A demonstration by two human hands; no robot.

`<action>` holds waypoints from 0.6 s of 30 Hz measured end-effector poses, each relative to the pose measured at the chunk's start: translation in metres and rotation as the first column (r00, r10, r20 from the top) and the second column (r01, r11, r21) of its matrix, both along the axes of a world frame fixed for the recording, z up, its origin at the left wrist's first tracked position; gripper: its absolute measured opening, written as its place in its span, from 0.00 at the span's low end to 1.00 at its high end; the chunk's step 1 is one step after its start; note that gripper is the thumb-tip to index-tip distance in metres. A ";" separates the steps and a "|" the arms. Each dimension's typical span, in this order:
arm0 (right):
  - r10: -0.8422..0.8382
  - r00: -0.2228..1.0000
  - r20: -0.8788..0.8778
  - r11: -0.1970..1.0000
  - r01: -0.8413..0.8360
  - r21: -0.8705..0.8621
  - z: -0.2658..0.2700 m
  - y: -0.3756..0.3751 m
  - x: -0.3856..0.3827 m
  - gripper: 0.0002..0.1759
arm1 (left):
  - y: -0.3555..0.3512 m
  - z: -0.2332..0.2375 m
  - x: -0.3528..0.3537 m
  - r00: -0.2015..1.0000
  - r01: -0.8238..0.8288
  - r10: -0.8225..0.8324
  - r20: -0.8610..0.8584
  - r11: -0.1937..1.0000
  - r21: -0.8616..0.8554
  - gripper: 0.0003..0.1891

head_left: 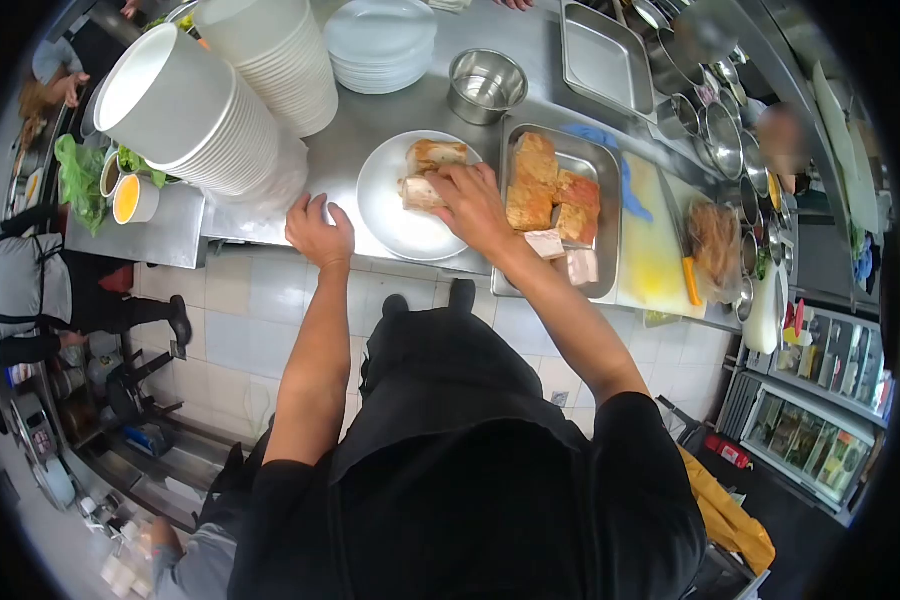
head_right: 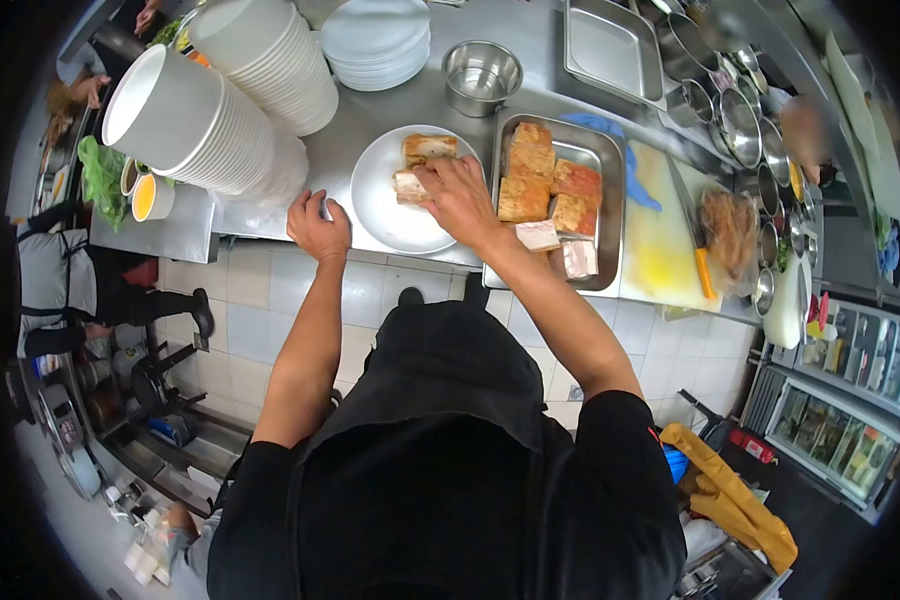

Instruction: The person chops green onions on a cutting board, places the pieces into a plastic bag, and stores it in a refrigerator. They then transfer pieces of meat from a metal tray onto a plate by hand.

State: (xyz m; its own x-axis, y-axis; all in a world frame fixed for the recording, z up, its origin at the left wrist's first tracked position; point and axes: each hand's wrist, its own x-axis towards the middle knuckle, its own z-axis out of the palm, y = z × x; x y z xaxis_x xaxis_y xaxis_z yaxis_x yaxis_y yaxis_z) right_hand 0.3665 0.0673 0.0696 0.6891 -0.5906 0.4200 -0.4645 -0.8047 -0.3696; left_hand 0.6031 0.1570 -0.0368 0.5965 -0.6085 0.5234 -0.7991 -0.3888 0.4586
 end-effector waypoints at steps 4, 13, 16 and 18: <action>-0.179 0.984 0.021 0.984 0.179 0.013 -0.001 0.010 -0.005 0.33 | 0.000 0.002 -0.001 0.999 0.009 -0.009 0.044 1.000 -0.019 0.11; -0.283 0.959 0.009 0.953 0.280 0.118 0.043 0.031 -0.052 0.40 | 0.000 -0.003 -0.001 0.998 0.008 -0.006 0.064 0.999 -0.037 0.11; -0.432 0.896 -0.103 0.902 0.429 -0.048 0.039 0.027 -0.128 0.36 | 0.000 -0.004 -0.001 0.997 -0.005 0.008 0.074 0.999 -0.035 0.11; -0.603 0.755 -0.257 0.702 0.656 0.277 0.047 0.031 -0.172 0.35 | 0.000 -0.006 -0.001 0.998 -0.009 0.011 0.067 0.999 -0.032 0.11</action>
